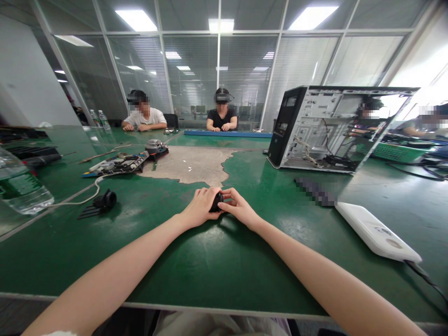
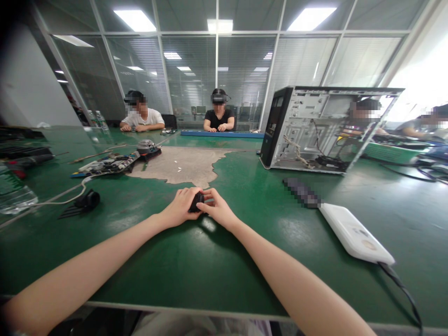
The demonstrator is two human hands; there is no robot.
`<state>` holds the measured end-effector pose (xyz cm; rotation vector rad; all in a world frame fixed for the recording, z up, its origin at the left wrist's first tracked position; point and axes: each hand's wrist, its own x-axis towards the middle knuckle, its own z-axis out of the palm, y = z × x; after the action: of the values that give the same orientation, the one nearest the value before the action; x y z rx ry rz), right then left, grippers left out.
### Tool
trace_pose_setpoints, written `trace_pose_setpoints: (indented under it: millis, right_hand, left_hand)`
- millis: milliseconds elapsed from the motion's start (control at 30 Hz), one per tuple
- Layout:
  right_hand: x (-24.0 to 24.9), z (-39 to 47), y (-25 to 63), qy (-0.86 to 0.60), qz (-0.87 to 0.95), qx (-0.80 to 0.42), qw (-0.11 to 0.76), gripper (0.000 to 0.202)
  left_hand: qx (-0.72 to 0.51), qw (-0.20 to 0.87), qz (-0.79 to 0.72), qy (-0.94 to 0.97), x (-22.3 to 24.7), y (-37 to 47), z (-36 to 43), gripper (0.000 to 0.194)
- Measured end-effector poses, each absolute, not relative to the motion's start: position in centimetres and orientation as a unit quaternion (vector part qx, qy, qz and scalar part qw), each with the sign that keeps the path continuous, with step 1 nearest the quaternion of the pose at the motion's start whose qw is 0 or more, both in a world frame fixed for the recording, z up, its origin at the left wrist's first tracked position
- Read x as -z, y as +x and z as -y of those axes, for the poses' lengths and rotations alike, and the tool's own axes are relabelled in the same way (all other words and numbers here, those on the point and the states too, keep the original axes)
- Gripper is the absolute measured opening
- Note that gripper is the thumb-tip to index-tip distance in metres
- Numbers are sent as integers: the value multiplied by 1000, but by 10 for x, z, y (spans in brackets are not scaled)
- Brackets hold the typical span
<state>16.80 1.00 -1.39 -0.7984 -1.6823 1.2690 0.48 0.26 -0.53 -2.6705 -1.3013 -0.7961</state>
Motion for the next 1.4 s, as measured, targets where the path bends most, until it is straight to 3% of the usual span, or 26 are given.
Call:
trace_pose_setpoints:
  millis: [233,500,933,1167,1400]
  right_hand:
    - [11,-9,166,-295,668,-517,446,20]
    - [17,-13,166,-309,677,-504,438,27]
    - [9,-9,165,-311,662,-507,456,18]
    - [10,-9,164,-361,641,-508,448,29]
    - [15,-10,166,-319,673,-503,439,26]
  left_hand:
    - [250,50,412,-875,4,5,-1,55]
    - [263,46,422,-867,7,5,-3,56]
    - [254,48,425,-868,7,4,-4,57]
    - [254,45,427,-867,6,5,-3,56]
    - [256,40,428,-866,7,5,-4,58]
